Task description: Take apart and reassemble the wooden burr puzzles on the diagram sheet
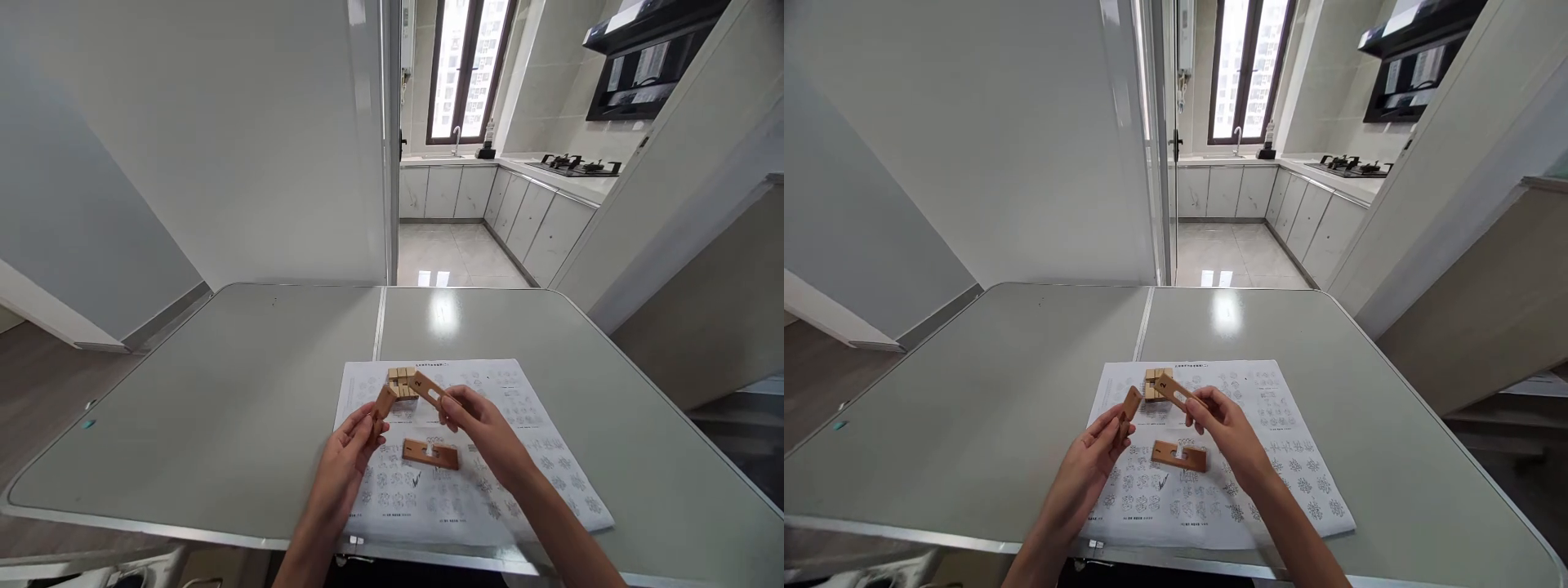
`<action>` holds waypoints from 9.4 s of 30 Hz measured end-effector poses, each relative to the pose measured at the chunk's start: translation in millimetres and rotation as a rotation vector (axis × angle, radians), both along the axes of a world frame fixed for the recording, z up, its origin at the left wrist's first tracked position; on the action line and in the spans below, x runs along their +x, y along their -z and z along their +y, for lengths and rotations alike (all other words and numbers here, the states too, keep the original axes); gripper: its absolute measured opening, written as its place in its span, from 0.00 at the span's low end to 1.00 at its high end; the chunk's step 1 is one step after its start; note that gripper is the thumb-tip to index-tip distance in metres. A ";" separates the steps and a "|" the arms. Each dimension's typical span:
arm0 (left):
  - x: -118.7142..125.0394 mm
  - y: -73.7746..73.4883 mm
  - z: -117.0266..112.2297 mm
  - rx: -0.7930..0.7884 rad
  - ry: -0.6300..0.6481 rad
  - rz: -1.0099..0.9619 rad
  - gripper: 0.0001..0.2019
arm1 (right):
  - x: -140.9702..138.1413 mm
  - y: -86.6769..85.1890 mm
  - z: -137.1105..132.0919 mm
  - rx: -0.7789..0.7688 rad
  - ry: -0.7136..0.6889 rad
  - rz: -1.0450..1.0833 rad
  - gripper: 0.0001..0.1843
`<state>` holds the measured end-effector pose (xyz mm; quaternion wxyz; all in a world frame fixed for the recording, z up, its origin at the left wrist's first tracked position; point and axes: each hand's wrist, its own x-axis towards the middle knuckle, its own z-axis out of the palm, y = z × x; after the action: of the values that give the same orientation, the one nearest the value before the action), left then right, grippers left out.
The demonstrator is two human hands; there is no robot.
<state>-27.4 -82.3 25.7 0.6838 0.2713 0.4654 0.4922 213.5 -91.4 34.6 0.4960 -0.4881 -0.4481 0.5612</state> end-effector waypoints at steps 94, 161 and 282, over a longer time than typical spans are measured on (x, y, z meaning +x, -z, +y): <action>30.4 21.9 52.8 0.558 0.430 0.519 0.17 | -21.5 42.6 38.6 0.537 0.039 -0.463 0.26; 30.0 24.0 52.9 0.556 0.436 0.464 0.18 | -26.7 48.3 36.8 0.699 -0.096 -0.722 0.31; 26.0 15.8 60.2 0.196 0.526 -0.003 0.25 | -22.3 35.6 44.7 0.281 -0.365 0.175 0.22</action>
<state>-1.5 -22.1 9.9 0.7591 0.4471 0.3281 0.3409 191.2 -46.7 -0.9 0.4860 -0.2749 -0.5579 0.6140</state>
